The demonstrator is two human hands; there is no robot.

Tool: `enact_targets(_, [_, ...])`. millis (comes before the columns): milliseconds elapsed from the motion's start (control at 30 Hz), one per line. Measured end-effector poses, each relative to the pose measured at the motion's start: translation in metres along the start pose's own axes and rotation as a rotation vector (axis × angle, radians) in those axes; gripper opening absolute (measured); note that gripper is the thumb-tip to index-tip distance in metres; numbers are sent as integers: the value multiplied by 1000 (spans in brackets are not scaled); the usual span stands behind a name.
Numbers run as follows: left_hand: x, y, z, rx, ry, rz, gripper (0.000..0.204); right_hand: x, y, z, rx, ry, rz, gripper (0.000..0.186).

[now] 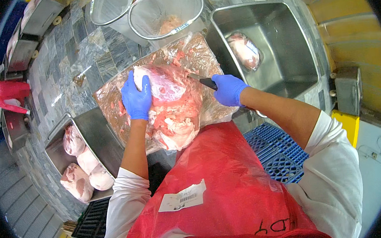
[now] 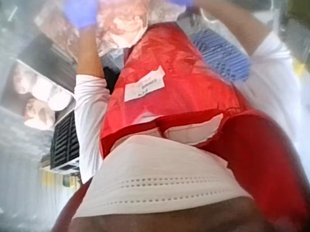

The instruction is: The person uses a knife to trim fat and connective tissue from a large piece of raw meat on a cutting board. They repeatedly cut and remove sections of fat, placing them aside while continuing to work on the main piece.

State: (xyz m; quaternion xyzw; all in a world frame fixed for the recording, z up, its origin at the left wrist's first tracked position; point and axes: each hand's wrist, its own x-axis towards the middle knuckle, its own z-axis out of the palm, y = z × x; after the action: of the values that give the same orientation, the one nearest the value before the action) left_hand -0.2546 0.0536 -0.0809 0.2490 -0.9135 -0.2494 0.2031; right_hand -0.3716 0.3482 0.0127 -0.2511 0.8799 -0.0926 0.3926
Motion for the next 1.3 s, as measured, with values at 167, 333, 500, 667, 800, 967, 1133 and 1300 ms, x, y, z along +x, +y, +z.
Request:
enact_targets(167, [3, 5, 0, -40, -34, 62, 63, 20, 44, -1, 217, -97, -100, 18])
enact_targets(333, [8, 12, -3, 42, -95, 63, 61, 41, 65, -32, 650, -475, 116, 12])
enact_targets(500, [11, -20, -2, -73, -155, -8, 51, 50, 81, 28, 1195, -584, 24, 16])
enact_targets(667, [8, -45, -3, -312, -210, -66, 51, 36, 90, 93, 1577, -467, 118, 22])
enact_targets(800, [11, -43, -7, -320, -284, -118, 57, -4, 103, 108, 854, -51, -99, 36])
enact_targets(967, [15, -46, -5, -320, -298, -153, 58, -51, 123, 76, 695, 61, -1, 37])
enact_targets(1133, [15, -52, -6, -326, -306, -211, 58, -77, 148, 81, 573, 229, -93, 39])
enact_targets(1300, [21, -34, -17, -85, -243, -164, 58, -96, 160, 74, 498, 308, -122, 38])
